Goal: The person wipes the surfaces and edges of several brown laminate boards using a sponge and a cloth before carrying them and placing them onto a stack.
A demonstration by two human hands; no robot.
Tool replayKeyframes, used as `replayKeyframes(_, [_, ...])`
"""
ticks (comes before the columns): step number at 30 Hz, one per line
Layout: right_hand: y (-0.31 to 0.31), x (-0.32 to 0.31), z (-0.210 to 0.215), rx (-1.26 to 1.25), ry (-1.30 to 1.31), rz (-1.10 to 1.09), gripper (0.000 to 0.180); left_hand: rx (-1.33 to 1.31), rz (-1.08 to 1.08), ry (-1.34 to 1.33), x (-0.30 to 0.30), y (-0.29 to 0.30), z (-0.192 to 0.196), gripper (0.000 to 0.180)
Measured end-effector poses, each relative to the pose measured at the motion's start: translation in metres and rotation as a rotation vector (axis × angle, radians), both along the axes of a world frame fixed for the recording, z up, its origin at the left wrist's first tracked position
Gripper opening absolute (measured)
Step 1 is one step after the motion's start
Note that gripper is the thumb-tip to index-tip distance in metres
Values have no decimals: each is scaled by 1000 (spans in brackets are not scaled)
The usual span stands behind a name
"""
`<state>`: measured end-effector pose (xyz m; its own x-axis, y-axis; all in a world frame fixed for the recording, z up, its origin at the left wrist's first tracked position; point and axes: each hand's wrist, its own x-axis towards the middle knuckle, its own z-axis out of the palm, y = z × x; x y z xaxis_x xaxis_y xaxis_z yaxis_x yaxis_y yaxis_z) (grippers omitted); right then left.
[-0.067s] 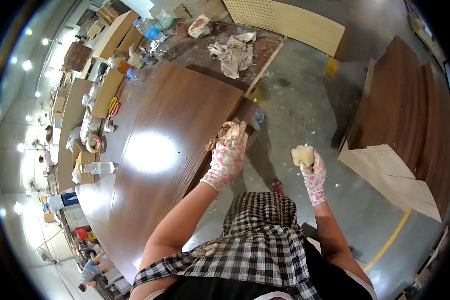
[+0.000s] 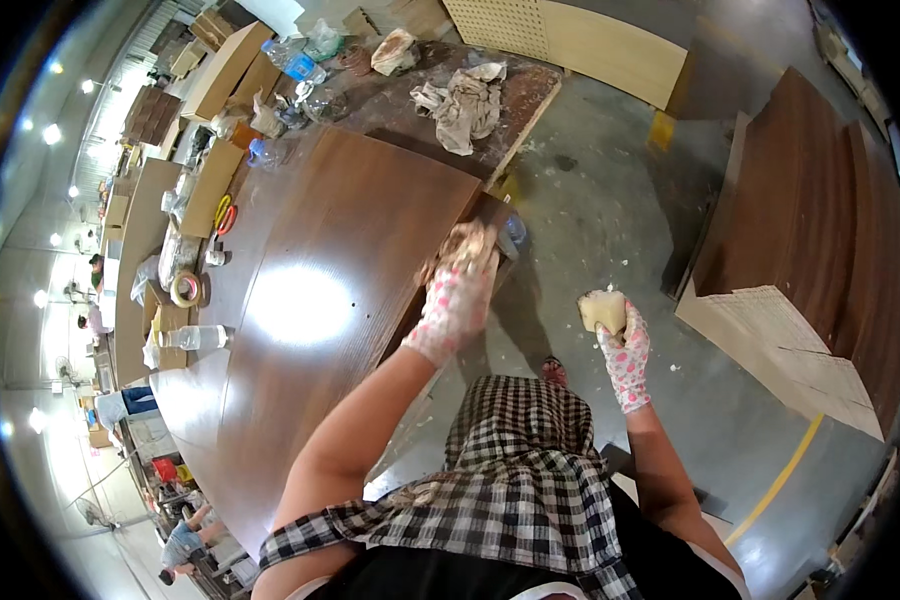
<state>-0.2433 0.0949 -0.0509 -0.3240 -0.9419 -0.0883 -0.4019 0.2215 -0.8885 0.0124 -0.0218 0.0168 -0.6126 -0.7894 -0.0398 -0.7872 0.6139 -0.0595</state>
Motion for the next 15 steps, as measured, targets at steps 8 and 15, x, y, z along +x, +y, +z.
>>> replayKeyframes(8, [26, -48, -6, -12, -13, 6, 54, 130, 328, 486, -66, -44, -51, 43])
replayKeyframes(15, [2, -13, 35, -165, -202, 68, 54, 125, 379, 353, 10, 120, -6, 54])
